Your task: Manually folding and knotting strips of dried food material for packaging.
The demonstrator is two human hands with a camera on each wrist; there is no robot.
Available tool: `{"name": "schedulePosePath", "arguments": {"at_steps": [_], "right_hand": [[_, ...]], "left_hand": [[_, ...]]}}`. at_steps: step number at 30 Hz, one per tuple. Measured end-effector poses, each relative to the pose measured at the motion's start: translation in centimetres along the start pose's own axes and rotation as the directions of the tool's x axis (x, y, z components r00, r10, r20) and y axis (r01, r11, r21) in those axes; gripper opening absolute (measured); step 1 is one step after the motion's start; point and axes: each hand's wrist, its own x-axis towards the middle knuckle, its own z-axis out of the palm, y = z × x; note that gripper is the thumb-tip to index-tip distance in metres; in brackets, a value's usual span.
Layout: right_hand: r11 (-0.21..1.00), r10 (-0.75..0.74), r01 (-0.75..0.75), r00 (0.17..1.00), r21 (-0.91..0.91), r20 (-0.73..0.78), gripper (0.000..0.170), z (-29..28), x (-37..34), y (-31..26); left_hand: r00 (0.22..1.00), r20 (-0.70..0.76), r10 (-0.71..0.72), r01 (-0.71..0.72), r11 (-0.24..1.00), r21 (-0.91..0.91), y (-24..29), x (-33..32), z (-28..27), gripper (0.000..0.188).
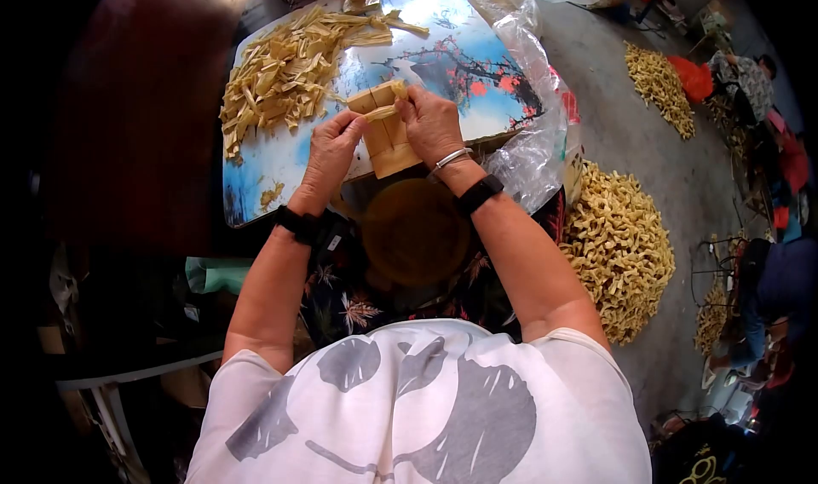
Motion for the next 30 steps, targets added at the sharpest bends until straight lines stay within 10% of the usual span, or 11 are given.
{"name": "schedulePosePath", "arguments": {"at_steps": [4, 10, 13, 22, 25, 26, 30], "right_hand": [[0.973, -0.002, 0.016, 0.998, -0.23, 0.058, 0.01, 0.2, -0.4, 1.4], [0.992, 0.095, -0.109, 0.977, 0.063, 0.193, 0.013, -1.9, -1.6, 1.0], [0.712, 0.361, -0.56, 0.81, 0.425, 0.463, 0.016, -3.9, -4.3, -1.8], [0.552, 0.348, -0.616, 0.783, 0.563, 0.516, 0.021, -2.9, -11.8, -4.2], [0.747, 0.46, -0.611, 0.759, 0.262, 0.461, 0.027, -2.9, -12.5, -4.3], [0.899, 0.34, -0.408, 0.88, 0.16, 0.332, 0.036, -1.9, -13.4, -2.7], [0.959, 0.25, -0.28, 0.915, 0.051, 0.315, 0.045, -1.6, -14.2, -4.5]], "left_hand": [[0.985, -0.092, -0.146, 0.143, 0.989, -0.032, -1.6, 0.4, -0.3, 0.022], [0.956, 0.094, -0.277, 0.287, 0.825, -0.487, 0.9, -2.5, -2.8, 0.021], [0.937, 0.207, -0.281, 0.349, 0.733, -0.585, 2.0, -5.7, -2.1, 0.018], [0.898, 0.344, -0.273, 0.438, 0.621, -0.65, 2.0, -12.0, 0.4, 0.02], [0.903, 0.253, -0.346, 0.429, 0.719, -0.547, 1.7, -13.3, 0.3, 0.017], [0.91, 0.228, -0.346, 0.415, 0.746, -0.522, 1.5, -13.8, 0.3, 0.017], [0.969, 0.135, -0.207, 0.239, 0.926, -0.294, -0.6, -15.7, 1.5, 0.017]]}}
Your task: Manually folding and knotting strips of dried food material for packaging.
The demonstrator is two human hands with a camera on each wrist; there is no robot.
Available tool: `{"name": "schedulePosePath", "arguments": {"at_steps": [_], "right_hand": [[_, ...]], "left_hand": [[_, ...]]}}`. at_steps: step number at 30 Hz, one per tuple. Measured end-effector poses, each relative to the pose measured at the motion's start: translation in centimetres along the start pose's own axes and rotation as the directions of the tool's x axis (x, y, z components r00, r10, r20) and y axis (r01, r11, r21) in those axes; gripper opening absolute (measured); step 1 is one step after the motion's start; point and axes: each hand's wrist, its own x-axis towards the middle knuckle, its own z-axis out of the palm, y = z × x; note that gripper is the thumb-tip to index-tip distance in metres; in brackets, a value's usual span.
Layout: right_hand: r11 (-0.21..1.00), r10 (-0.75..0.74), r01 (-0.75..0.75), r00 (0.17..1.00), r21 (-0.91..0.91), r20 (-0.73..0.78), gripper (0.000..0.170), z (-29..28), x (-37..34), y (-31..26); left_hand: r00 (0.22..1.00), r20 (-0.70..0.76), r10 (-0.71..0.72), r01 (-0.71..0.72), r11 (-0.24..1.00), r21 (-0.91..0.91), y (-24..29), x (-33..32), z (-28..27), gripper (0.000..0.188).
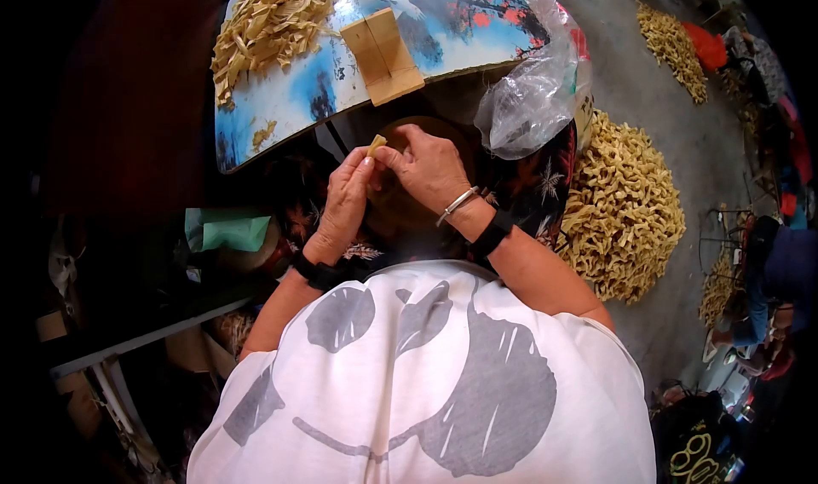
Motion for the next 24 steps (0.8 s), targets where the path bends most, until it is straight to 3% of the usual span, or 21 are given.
{"name": "schedulePosePath", "arguments": {"at_steps": [1, 2, 5, 6, 7, 8, 9, 10, 13, 14, 17, 18, 19, 21, 22, 24], "right_hand": [[0.99, -0.143, 0.143, 0.989, -0.006, -0.047, 0.038, 1.1, -0.2, 0.6], [0.983, -0.181, 0.179, 0.983, -0.039, -0.04, 0.033, 1.6, -0.4, 1.0], [0.966, -0.255, 0.257, 0.959, -0.003, -0.122, 0.021, 1.6, -0.9, 1.0], [0.959, -0.272, 0.281, 0.947, 0.032, -0.168, 0.018, 1.5, -1.0, 0.8], [0.95, -0.305, 0.311, 0.944, 0.036, -0.127, 0.017, 1.4, -1.3, 0.5], [0.94, -0.334, 0.338, 0.938, 0.04, -0.088, 0.015, 1.2, -1.7, 0.2], [0.931, -0.36, 0.362, 0.932, 0.043, -0.048, 0.014, 1.0, -2.3, -0.1], [0.921, -0.384, 0.384, 0.923, 0.071, -0.016, 0.013, 0.8, -2.9, -0.6], [0.945, -0.298, 0.292, 0.954, 0.144, 0.022, 0.013, 0.8, -4.5, -1.4], [0.968, -0.218, 0.207, 0.974, 0.141, 0.066, 0.012, 0.2, -4.8, -1.6], [0.979, -0.084, 0.094, 0.994, 0.18, -0.064, 0.011, 0.2, -4.5, 0.0], [0.966, -0.153, 0.182, 0.975, 0.181, -0.161, 0.012, 0.4, -4.3, 0.2], [0.977, -0.119, 0.141, 0.983, 0.162, -0.139, 0.013, 0.7, -4.2, 0.9], [0.991, -0.048, 0.06, 0.994, 0.12, -0.099, 0.015, 1.1, -3.9, 2.0], [0.957, 0.128, -0.109, 0.99, 0.269, -0.054, 0.017, 0.9, -4.1, 1.3], [0.803, 0.33, -0.346, 0.936, 0.486, 0.121, 0.018, 1.1, -3.5, 1.9]], "left_hand": [[0.997, 0.014, 0.074, -0.076, 0.991, 0.108, -0.6, -0.3, 0.4, 0.018], [0.998, 0.004, 0.063, -0.063, 0.99, 0.123, -1.1, -0.9, 0.9, 0.019], [0.963, 0.0, 0.27, -0.243, 0.867, 0.436, -1.5, -1.0, 0.7, 0.019], [0.997, -0.076, 0.028, 0.002, 0.928, 0.374, -0.8, -1.3, 0.3, 0.025], [0.959, -0.031, -0.281, 0.282, 0.958, 0.056, -1.2, -1.1, -0.6, 0.026], [0.837, 0.113, -0.535, 0.546, 0.803, -0.239, -2.0, -0.9, -1.8, 0.026], [0.65, 0.325, -0.687, 0.744, 0.49, -0.454, -2.5, -0.8, -2.2, 0.026], [0.615, 0.428, -0.662, 0.764, 0.366, -0.532, 1.0, -1.2, -1.1, 0.027], [0.793, 0.345, -0.503, 0.599, 0.535, -0.596, -1.3, -1.8, -0.2, 0.026], [0.795, 0.319, -0.516, 0.6, 0.589, -0.541, -2.1, -1.4, 0.2, 0.019], [0.891, 0.2, -0.407, 0.443, 0.876, -0.191, 0.5, -1.3, 1.3, 0.021], [0.931, 0.229, -0.284, 0.295, 0.956, -0.012, 0.4, -1.1, 1.1, 0.028], [0.967, 0.219, -0.131, 0.101, 0.985, 0.142, 0.3, -1.1, 1.1, 0.029], [0.945, 0.275, 0.179, -0.287, 0.857, 0.428, 0.6, -1.0, 1.2, 0.031], [0.924, 0.313, 0.218, -0.366, 0.734, 0.572, 1.1, -1.1, 1.0, 0.034], [0.862, 0.353, 0.363, -0.506, 0.603, 0.616, 2.0, -0.9, 0.9, 0.03]]}}
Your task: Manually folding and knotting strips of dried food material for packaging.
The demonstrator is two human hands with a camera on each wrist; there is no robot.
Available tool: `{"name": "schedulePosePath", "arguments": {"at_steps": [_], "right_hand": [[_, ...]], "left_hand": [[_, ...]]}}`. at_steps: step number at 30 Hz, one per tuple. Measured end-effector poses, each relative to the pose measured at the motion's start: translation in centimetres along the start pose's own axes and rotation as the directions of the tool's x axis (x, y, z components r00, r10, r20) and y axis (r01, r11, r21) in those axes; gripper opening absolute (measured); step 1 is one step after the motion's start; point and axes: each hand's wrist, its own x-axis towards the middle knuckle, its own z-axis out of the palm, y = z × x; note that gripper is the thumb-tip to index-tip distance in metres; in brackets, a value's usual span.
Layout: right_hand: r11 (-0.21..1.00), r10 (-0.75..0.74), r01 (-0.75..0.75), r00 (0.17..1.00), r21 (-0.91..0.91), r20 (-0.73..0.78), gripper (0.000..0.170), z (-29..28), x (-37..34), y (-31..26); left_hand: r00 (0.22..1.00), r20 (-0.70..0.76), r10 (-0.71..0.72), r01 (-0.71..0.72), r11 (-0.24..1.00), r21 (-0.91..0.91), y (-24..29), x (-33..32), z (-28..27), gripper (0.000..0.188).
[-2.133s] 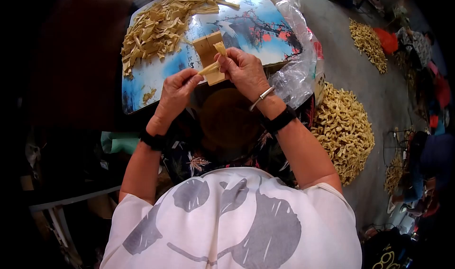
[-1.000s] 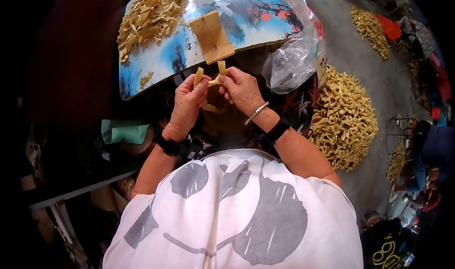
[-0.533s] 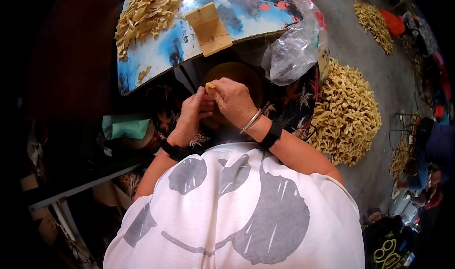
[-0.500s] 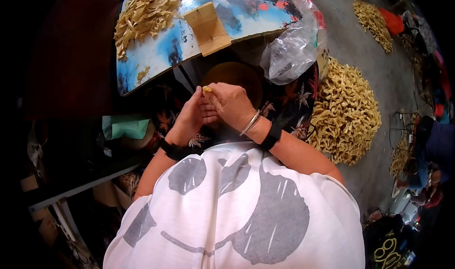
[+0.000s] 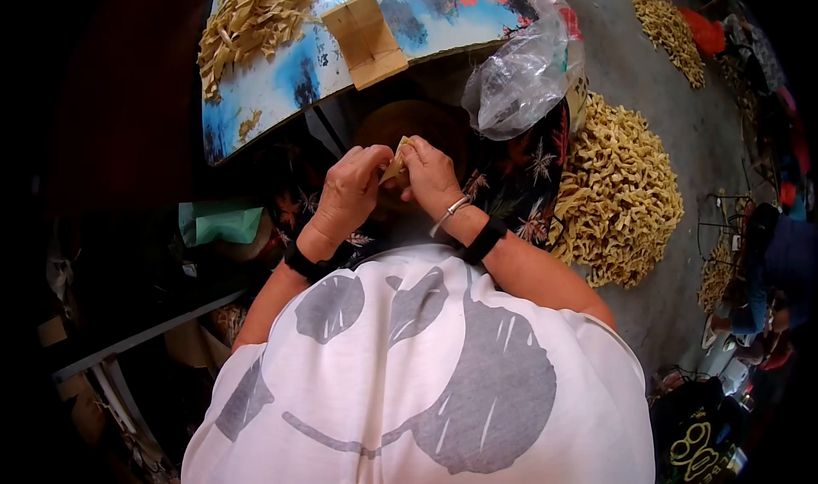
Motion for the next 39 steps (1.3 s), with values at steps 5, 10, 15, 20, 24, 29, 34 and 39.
{"name": "schedulePosePath", "arguments": {"at_steps": [5, 10, 15, 20, 24, 29, 34, 39], "right_hand": [[0.996, 0.049, -0.05, 0.999, -0.074, -0.018, 0.023, 0.4, 0.6, 0.6], [0.998, -0.047, 0.05, 0.993, -0.029, 0.112, 0.024, 0.2, 0.4, 0.2], [0.964, 0.085, -0.154, 0.952, 0.218, 0.294, 0.024, -0.5, 0.3, 0.0], [0.756, 0.156, -0.381, 0.895, 0.532, 0.419, 0.023, -0.6, 0.1, -1.6], [0.883, 0.134, -0.256, 0.941, 0.393, 0.311, 0.023, 0.0, 0.5, -1.9], [0.99, 0.109, -0.091, 0.98, -0.11, 0.166, 0.023, 0.3, -0.8, -4.6], [0.91, -0.176, 0.226, 0.97, -0.348, 0.168, 0.022, 0.2, -1.4, -3.5], [0.979, -0.102, 0.105, 0.994, -0.177, 0.029, 0.017, 1.1, -1.8, -3.8]], "left_hand": [[0.975, -0.22, 0.019, -0.003, 0.997, 0.074, 0.9, 0.2, 0.5, 0.021], [0.97, -0.183, -0.16, 0.176, 0.982, 0.074, 0.0, -0.2, 0.7, 0.017], [0.966, -0.233, -0.116, 0.083, 0.986, -0.146, -0.9, -0.3, 1.1, 0.014], [0.91, -0.243, -0.336, 0.254, 0.915, -0.314, -1.6, -0.8, 1.4, 0.008], [0.845, 0.004, -0.534, 0.38, 0.596, -0.707, 0.6, -0.7, 0.4, 0.008], [0.893, -0.178, -0.414, 0.288, 0.828, -0.481, -0.9, -0.9, 0.2, 0.002], [0.824, -0.012, -0.566, 0.407, 0.606, -0.683, -2.7, -0.7, -1.0, 0.005], [0.788, 0.183, -0.587, 0.193, -0.046, -0.98, -1.5, -0.5, 1.1, 0.022]]}}
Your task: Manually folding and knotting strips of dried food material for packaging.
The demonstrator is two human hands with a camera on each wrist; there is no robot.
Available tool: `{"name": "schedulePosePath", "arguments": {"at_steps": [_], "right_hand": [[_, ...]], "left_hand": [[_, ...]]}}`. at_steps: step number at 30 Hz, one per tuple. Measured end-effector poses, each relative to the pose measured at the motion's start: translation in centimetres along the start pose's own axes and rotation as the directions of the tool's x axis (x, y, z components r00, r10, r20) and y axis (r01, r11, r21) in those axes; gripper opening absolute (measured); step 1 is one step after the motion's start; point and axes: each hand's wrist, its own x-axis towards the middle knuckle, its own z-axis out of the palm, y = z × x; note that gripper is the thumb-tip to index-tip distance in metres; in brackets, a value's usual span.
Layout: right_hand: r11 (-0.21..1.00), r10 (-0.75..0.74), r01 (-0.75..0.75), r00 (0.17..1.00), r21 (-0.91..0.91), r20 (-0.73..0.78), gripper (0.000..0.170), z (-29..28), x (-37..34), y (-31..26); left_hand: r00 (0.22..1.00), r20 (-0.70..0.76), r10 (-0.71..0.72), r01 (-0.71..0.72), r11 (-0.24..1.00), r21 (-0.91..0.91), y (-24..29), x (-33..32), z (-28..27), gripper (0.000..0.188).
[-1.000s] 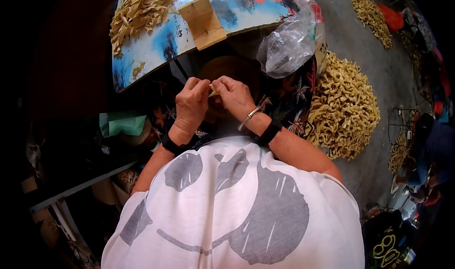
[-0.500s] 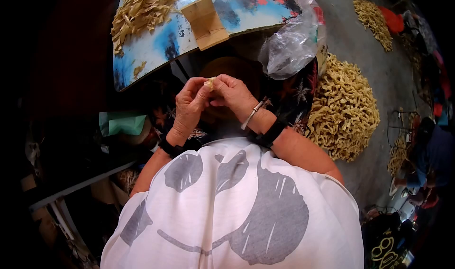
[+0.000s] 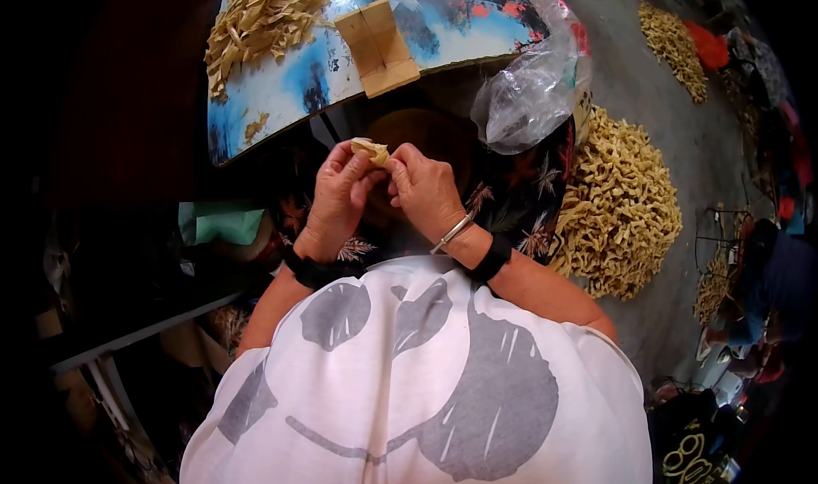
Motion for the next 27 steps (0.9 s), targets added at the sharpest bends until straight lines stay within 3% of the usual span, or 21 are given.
{"name": "schedulePosePath", "arguments": {"at_steps": [3, 7, 8, 10, 11, 14, 17, 20, 23, 26, 27], "right_hand": [[0.923, -0.266, 0.267, 0.963, -0.278, 0.043, 0.018, 0.1, 0.4, 1.1], [0.86, -0.444, 0.394, 0.89, -0.325, -0.098, 0.024, -0.8, 2.1, 0.5], [0.908, -0.357, 0.34, 0.934, -0.244, -0.025, 0.024, -0.8, 2.5, 0.7], [0.974, -0.187, 0.202, 0.972, -0.098, 0.141, 0.025, -0.7, 3.0, 1.8], [0.981, -0.156, 0.168, 0.98, -0.098, 0.123, 0.026, -0.6, 3.1, 2.1], [0.888, -0.319, 0.309, 0.947, -0.34, 0.029, 0.026, -0.1, 3.1, 2.3], [0.762, -0.353, 0.29, 0.936, -0.579, 0.004, 0.024, -0.5, 3.3, 1.7], [0.984, -0.12, 0.129, 0.989, -0.125, 0.081, 0.022, -1.1, 3.3, 0.8], [0.93, 0.053, -0.191, 0.915, 0.314, 0.401, 0.016, -1.9, 3.7, 1.6], [0.883, 0.089, -0.26, 0.911, 0.392, 0.404, 0.014, -2.0, 3.2, 1.4], [0.913, 0.096, -0.239, 0.914, 0.33, 0.395, 0.013, -2.3, 3.1, 1.1]], "left_hand": [[0.999, 0.044, 0.021, -0.028, 0.985, 0.173, -0.5, -0.5, 0.0, 0.021], [0.995, 0.045, 0.085, -0.096, 0.878, 0.47, 0.0, -0.7, 0.5, 0.016], [0.993, 0.064, 0.095, -0.114, 0.825, 0.553, 0.0, -0.8, 0.6, 0.016], [0.994, 0.098, 0.042, -0.09, 0.83, 0.55, -0.5, -0.9, 0.3, 0.014], [0.993, 0.115, 0.018, -0.078, 0.832, 0.549, -0.6, -1.0, 0.2, 0.013], [0.99, 0.089, -0.109, 0.05, 0.863, 0.503, 0.1, -1.2, -0.2, 0.012], [0.989, 0.082, -0.123, 0.059, 0.839, 0.541, 1.5, -1.9, 1.5, 0.01], [0.973, 0.148, 0.179, -0.231, 0.691, 0.685, -0.1, -1.3, 0.0, 0.01], [0.991, 0.051, 0.122, -0.118, 0.647, 0.754, 0.7, -1.3, 0.0, 0.009], [0.98, 0.126, 0.155, -0.2, 0.771, 0.605, 0.1, -1.5, -0.1, 0.01], [0.986, 0.112, 0.124, -0.167, 0.778, 0.605, 0.2, -1.8, -0.3, 0.011]]}}
